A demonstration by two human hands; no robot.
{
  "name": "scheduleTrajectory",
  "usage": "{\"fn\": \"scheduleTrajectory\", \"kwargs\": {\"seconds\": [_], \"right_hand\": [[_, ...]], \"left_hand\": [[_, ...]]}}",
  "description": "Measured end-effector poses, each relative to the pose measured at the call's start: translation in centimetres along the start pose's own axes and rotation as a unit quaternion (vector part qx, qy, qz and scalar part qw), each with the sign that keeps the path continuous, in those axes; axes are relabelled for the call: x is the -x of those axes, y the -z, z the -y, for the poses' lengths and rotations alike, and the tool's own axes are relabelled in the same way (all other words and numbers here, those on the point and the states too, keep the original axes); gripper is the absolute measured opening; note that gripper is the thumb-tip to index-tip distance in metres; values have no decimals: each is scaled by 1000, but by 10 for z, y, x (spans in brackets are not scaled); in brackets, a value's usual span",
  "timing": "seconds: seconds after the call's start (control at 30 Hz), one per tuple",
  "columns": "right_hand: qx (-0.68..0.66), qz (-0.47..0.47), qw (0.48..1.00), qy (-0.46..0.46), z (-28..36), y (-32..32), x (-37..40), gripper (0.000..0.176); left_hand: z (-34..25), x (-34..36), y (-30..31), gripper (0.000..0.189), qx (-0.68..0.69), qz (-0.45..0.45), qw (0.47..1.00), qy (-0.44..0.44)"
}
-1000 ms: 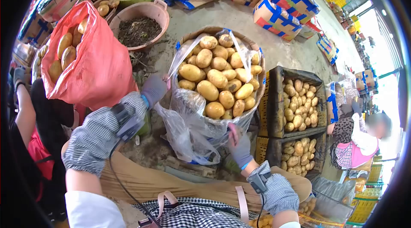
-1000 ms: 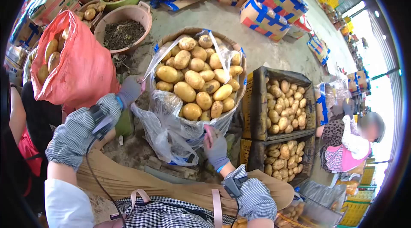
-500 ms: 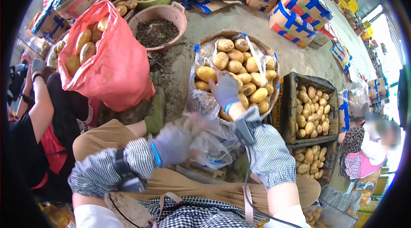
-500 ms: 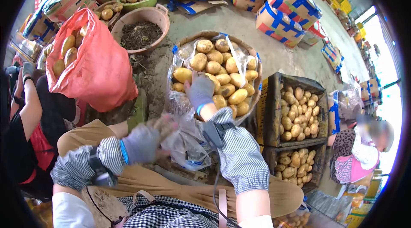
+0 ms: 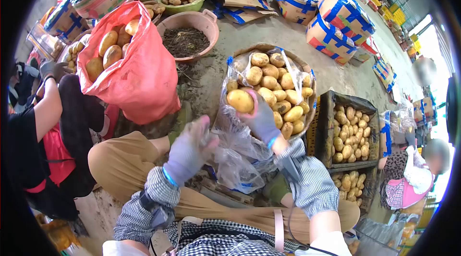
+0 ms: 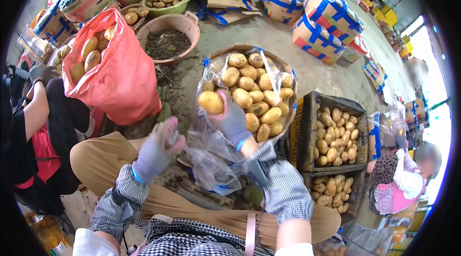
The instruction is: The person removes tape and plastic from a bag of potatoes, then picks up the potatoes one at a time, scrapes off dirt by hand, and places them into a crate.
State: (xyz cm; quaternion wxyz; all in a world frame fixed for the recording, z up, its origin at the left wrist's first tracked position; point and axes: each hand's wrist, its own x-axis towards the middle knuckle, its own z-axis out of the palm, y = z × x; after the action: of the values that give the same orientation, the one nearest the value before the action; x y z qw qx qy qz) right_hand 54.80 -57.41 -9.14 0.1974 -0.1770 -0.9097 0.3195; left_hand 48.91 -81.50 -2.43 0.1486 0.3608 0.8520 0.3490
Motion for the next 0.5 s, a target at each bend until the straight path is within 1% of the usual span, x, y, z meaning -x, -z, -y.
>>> {"fn": "scheduleTrajectory", "kwargs": {"seconds": [0.03, 0.07, 0.1, 0.13, 0.17, 0.23, 0.27, 0.3, 0.37, 0.43, 0.5], "right_hand": [[-53, -18, 998, 31, 9, 14, 16, 74], [-55, 11, 998, 32, 21, 31, 33, 74], [-57, 40, 997, 31, 34, 48, 50, 75], [-49, 59, 995, 64, 45, 63, 65, 76], [-43, 54, 996, 52, 45, 71, 80, 76], [-73, 48, 995, 44, 45, 88, 108, 77], [-78, 40, 996, 33, 46, 96, 119, 74], [-72, 31, 997, 22, 48, 104, 130, 74], [-68, -2, 998, 6, 52, 115, 150, 70], [-70, -30, 997, -2, 51, 119, 168, 67], [-82, -54, 995, -15, 53, 124, 182, 65]], "left_hand": [[-1, -7, -7, 53, 4, 5, 1000, -3], [-2, -12, -22, 54, 287, 39, 955, 57], [-7, -16, -34, 56, 543, 74, 828, 120], [-21, -16, -34, 60, 607, 149, 761, 174], [-24, -12, -47, 60, 607, 163, 758, 175], [-35, -9, -73, 58, 683, 207, 691, 113], [-41, -2, -82, 59, 707, 192, 667, 133], [-45, 2, -91, 59, 705, 207, 665, 133], [-48, 11, -108, 59, 699, 210, 676, 102], [-59, 19, -114, 57, 696, 230, 671, 111], [-65, 22, -123, 44, 684, 224, 689, 86]]}}
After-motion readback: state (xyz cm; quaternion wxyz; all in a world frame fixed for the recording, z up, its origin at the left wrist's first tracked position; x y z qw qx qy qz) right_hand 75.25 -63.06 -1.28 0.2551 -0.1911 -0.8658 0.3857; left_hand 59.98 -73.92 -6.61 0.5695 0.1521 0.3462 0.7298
